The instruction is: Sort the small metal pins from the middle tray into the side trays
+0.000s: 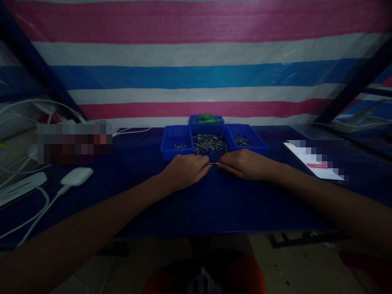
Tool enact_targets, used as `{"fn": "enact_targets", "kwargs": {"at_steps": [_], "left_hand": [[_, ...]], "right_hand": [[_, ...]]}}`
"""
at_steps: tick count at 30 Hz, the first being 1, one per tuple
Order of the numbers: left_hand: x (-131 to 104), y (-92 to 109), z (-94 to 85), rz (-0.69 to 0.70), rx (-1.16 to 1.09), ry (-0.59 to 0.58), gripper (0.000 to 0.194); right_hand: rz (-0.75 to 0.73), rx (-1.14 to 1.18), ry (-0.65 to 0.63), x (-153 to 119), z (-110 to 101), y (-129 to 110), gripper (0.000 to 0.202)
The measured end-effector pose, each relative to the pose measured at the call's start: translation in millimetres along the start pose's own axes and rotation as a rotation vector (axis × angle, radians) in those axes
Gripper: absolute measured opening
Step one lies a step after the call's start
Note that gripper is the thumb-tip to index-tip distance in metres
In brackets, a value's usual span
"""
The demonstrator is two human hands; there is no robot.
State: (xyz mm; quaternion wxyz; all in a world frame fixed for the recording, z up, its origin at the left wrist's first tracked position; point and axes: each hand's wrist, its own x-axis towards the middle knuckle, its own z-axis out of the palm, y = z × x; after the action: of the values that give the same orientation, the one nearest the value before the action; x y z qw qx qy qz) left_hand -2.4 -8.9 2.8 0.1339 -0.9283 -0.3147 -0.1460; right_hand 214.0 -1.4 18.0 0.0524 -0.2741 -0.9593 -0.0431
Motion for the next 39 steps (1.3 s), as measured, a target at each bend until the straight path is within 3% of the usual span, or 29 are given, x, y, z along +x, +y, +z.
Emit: {"fn": "enact_targets", "kwargs": {"at_steps": [11,17,25,39], "left_hand": [[-0.3,0.6,0.4,0.019,0.033,0.016,0.028],[0.1,-1.6,6.1,0.013,0.066,0.019,0.029],[-0.6,-2.8,9.3,0.148,0.015,0.009,0.027],[-0.7,-0.8,7.1,0.176,0.018,-0.018,0.028]], "right_hand": [[0.046,-0.058,0.057,-0.1,0.3,-0.2,0.032],[-0.013,-0.086,0.119,-1.7,-0.2,-0.6,0.036],[-0.168,-0.088,0.219,-3.1,-2.2,-4.8,0.034],[-0.188,-0.113,0.225,-3.7,-2.2,-5.3,0.032]]}}
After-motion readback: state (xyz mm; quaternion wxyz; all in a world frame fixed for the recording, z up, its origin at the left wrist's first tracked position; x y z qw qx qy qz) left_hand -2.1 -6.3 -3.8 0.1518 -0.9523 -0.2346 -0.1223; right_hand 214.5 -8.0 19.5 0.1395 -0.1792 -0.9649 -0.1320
